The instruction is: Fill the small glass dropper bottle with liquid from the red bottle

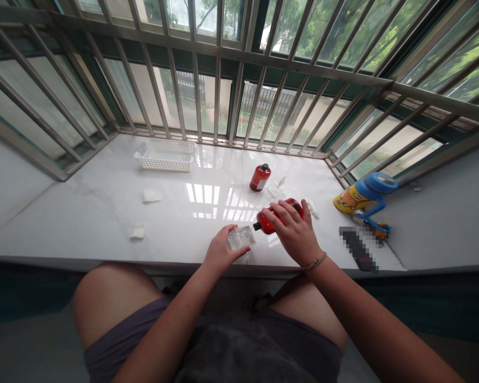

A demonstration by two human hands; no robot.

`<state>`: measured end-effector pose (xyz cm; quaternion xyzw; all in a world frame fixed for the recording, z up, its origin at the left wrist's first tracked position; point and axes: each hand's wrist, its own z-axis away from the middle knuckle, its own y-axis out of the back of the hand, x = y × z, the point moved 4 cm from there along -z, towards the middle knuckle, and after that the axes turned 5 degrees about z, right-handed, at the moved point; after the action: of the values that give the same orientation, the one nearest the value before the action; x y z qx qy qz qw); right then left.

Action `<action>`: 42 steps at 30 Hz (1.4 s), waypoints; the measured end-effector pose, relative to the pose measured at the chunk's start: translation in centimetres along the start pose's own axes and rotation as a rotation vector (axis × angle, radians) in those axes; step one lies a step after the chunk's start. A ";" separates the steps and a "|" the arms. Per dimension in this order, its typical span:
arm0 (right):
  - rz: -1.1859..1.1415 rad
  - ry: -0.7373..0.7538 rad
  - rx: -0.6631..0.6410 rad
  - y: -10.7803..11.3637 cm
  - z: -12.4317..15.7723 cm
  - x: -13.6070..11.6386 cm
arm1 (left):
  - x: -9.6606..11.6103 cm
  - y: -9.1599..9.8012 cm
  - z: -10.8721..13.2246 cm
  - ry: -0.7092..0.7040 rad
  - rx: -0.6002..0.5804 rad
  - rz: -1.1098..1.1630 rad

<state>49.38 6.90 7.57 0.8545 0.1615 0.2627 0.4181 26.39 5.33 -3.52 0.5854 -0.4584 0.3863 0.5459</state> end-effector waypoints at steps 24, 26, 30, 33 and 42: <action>0.016 0.025 -0.004 -0.2 -0.1 -0.3 | -0.1 0.0 0.0 -0.012 -0.001 -0.013; 0.014 0.029 -0.005 -0.2 -0.1 -0.4 | -0.2 0.0 0.0 -0.011 0.000 -0.013; 0.025 0.036 -0.008 -0.1 -0.3 -0.4 | -0.4 0.0 0.0 -0.003 -0.003 -0.015; 0.036 0.044 -0.007 0.1 -0.4 -0.5 | -0.4 0.0 0.0 0.000 -0.008 -0.015; 0.047 0.086 0.006 0.3 -0.9 -0.4 | -0.3 0.0 0.0 -0.004 -0.008 -0.015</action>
<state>48.51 7.07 8.18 0.8472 0.1600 0.3084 0.4018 26.25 5.33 -3.84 0.5874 -0.4565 0.3790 0.5504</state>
